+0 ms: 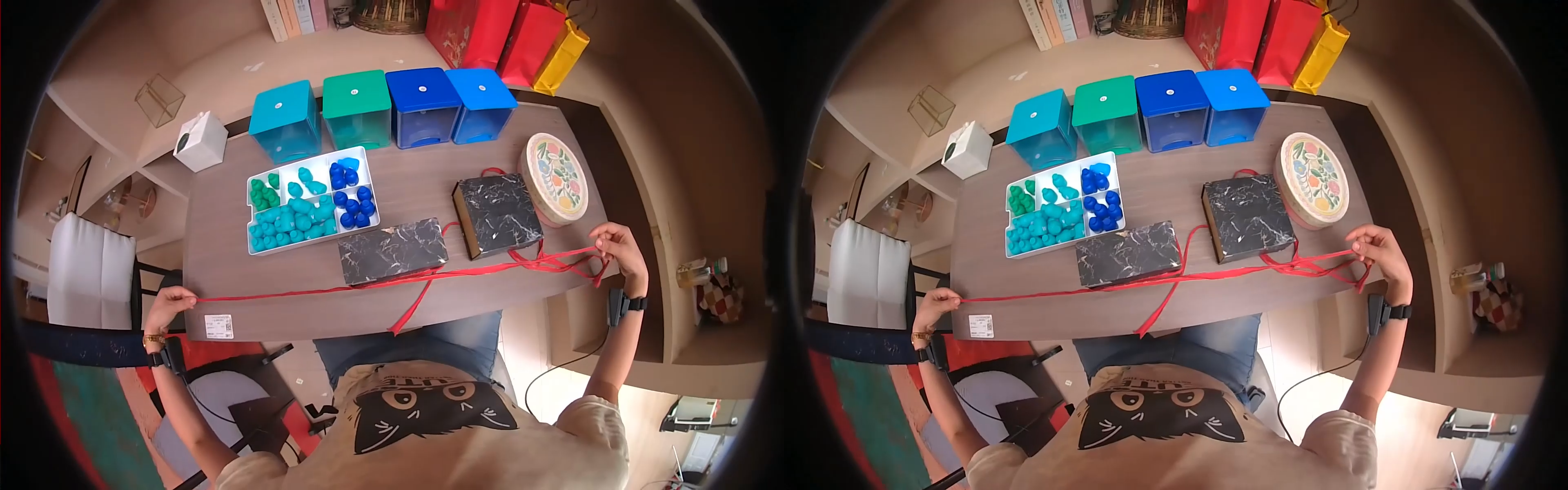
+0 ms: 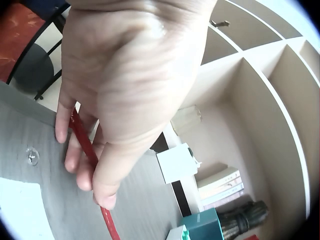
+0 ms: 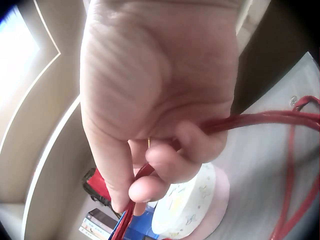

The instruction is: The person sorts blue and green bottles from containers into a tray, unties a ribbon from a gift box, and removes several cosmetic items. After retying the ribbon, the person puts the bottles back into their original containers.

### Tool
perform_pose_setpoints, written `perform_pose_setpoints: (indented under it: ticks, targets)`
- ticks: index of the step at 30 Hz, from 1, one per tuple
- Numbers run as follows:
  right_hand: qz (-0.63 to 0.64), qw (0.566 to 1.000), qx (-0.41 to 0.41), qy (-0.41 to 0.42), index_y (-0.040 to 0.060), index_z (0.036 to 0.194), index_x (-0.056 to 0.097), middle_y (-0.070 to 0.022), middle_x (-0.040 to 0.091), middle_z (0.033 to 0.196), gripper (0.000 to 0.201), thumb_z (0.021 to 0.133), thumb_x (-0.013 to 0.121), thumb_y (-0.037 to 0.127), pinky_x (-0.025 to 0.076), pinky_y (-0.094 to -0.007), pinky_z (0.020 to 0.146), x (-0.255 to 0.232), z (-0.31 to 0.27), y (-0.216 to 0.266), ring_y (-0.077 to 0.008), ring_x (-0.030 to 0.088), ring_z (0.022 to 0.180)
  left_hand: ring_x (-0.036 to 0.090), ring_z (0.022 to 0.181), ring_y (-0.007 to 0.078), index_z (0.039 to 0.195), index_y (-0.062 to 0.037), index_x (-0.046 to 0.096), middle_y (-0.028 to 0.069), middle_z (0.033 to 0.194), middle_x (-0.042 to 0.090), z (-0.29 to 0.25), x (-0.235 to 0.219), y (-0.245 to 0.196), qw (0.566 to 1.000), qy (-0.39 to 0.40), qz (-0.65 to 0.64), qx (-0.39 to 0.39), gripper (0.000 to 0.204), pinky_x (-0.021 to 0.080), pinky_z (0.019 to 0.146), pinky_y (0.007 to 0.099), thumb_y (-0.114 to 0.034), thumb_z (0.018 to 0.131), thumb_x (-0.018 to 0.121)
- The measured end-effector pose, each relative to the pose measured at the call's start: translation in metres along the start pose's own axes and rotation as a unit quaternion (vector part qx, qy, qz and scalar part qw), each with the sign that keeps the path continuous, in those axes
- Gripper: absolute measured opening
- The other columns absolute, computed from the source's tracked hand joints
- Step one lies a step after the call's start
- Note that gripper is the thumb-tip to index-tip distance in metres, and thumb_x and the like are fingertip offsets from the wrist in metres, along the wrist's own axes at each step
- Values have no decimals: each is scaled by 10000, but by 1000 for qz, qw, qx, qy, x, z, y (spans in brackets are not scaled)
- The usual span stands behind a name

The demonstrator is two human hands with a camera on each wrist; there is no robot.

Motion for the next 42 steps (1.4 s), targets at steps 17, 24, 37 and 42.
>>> perform_pose_setpoints:
  ticks: [17, 24, 37, 42]
  targets:
    - [76, 977, -24, -197, 65, 1087, 718, 87, 624, 887, 156, 992, 674, 180, 383, -174, 655, -50, 24, -47, 1, 513, 754, 687, 918, 95, 1171, -58, 681, -3, 1008, 706, 21, -40, 66, 967, -173, -185, 20, 202, 554, 803, 190, -67, 970, 666]
    - [32, 981, -11, -189, 87, 1151, 689, 123, 572, 816, 185, 991, 688, 179, 299, -139, 554, -62, 28, -71, 34, 467, 669, 697, 867, 112, 1170, -43, 638, 25, 976, 716, 17, -26, 48, 953, -209, -218, -13, 214, 581, 810, 242, -69, 961, 677]
    - [-316, 882, -219, -274, 10, 1036, 688, -112, 688, 997, 172, 865, 691, 11, 523, -352, 849, 89, -29, 86, -273, 677, 935, 598, 708, 183, 1028, -32, 674, 84, 980, 641, -31, 97, -117, 869, -339, 210, 293, 165, 494, 648, 293, -41, 873, 728]
    - [-275, 901, -334, -19, 51, 1009, 700, -115, 707, 1045, 223, 806, 778, 102, 541, -424, 819, 245, -34, 121, -320, 681, 960, 658, 949, 300, 1115, -41, 670, 118, 1199, 648, -51, 268, -177, 897, -72, 243, 361, 289, 557, 780, 379, -160, 870, 768]
Point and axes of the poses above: each hand's wrist, its own z-axis towards the middle knuckle, its own x-axis out of the palm, y = z × x, the point moved 7 cm from there along z, towards the middle knuckle
